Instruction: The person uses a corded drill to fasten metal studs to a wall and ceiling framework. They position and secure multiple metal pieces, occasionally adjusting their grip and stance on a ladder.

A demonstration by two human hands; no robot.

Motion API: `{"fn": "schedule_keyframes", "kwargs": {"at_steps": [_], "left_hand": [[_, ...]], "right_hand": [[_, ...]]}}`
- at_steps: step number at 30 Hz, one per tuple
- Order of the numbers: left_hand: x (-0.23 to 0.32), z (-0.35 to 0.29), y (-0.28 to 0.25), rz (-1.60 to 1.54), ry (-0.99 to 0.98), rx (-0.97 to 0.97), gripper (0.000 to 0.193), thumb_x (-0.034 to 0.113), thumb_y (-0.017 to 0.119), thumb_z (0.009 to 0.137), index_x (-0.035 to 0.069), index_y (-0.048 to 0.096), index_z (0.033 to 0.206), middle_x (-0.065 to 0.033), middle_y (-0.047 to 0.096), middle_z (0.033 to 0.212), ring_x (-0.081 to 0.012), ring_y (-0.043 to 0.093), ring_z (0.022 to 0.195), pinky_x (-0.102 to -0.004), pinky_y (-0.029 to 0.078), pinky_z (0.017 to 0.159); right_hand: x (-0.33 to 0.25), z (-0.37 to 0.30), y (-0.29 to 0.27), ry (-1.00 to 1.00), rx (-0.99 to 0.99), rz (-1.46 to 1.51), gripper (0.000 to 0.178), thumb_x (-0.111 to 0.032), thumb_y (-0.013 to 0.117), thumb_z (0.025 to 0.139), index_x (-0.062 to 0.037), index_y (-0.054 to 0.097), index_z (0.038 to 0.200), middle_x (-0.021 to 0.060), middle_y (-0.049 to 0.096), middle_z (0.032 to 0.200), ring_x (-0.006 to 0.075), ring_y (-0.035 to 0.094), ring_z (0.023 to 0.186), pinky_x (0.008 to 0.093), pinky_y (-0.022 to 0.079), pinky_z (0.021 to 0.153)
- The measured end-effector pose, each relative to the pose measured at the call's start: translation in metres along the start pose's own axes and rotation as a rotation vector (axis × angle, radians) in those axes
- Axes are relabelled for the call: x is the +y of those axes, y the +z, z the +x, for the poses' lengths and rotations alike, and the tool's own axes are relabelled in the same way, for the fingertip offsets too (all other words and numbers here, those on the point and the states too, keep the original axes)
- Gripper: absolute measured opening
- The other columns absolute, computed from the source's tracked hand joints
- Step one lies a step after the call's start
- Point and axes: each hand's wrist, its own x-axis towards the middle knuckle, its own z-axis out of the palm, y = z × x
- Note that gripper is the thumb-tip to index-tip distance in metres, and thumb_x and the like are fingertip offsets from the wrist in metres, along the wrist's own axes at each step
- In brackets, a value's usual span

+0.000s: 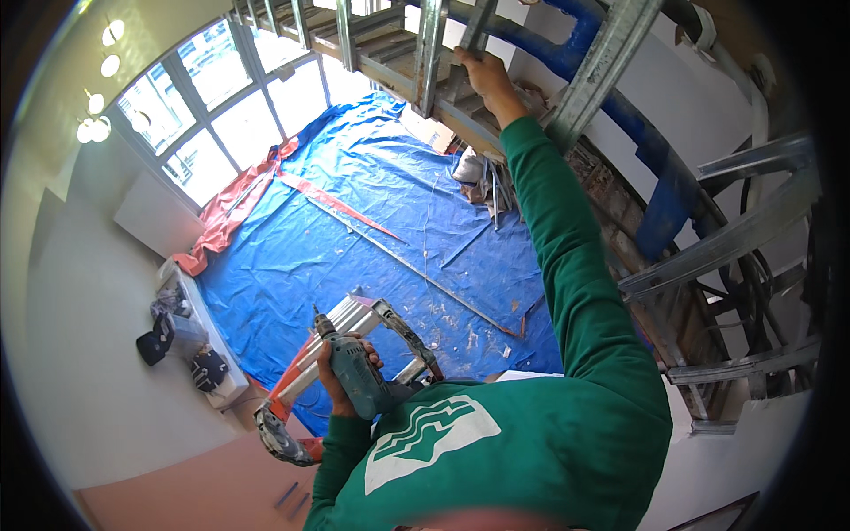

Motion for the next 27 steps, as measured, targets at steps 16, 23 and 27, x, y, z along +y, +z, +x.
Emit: {"fn": "schedule_keyframes", "kwargs": {"at_steps": [16, 23, 27], "left_hand": [[0.001, 0.002, -0.005, -0.01, -0.014, -0.02, 0.067, 0.064, 0.062, 0.101, 0.0, 0.065, 0.12, -0.0199, 0.071, 0.095, -0.0323, 0.073, 0.079, -0.047, 0.064, 0.073], [0.002, 0.001, -0.009, 0.034, 0.0, -0.035, 0.07, 0.065, 0.066, 0.098, -0.001, 0.063, 0.123, -0.0202, 0.07, 0.096, -0.0319, 0.071, 0.081, -0.0462, 0.063, 0.075], [0.001, 0.002, -0.007, -0.01, -0.006, -0.038, 0.071, 0.065, 0.067, 0.097, -0.001, 0.063, 0.124, -0.0203, 0.071, 0.097, -0.0323, 0.072, 0.081, -0.0463, 0.063, 0.075]], "right_hand": [[0.009, -0.021, 0.035, 0.086, -0.018, 0.045, 0.057, -0.056, 0.087, 0.093, -0.0004, 0.075, 0.086, 0.0062, 0.07, 0.081, 0.0174, 0.06, 0.073, 0.0414, 0.048, 0.069], [-0.012, -0.011, 0.036, 0.003, 0.1, -0.306, 0.083, -0.069, 0.072, 0.096, 0.0143, 0.077, 0.099, 0.0352, 0.078, 0.103, 0.0506, 0.076, 0.104, 0.0542, 0.058, 0.095], [-0.021, -0.021, 0.015, -0.101, -0.042, -0.34, 0.078, -0.069, 0.069, 0.097, 0.0078, 0.079, 0.105, 0.0322, 0.078, 0.102, 0.0464, 0.077, 0.102, 0.0522, 0.057, 0.09]]}}
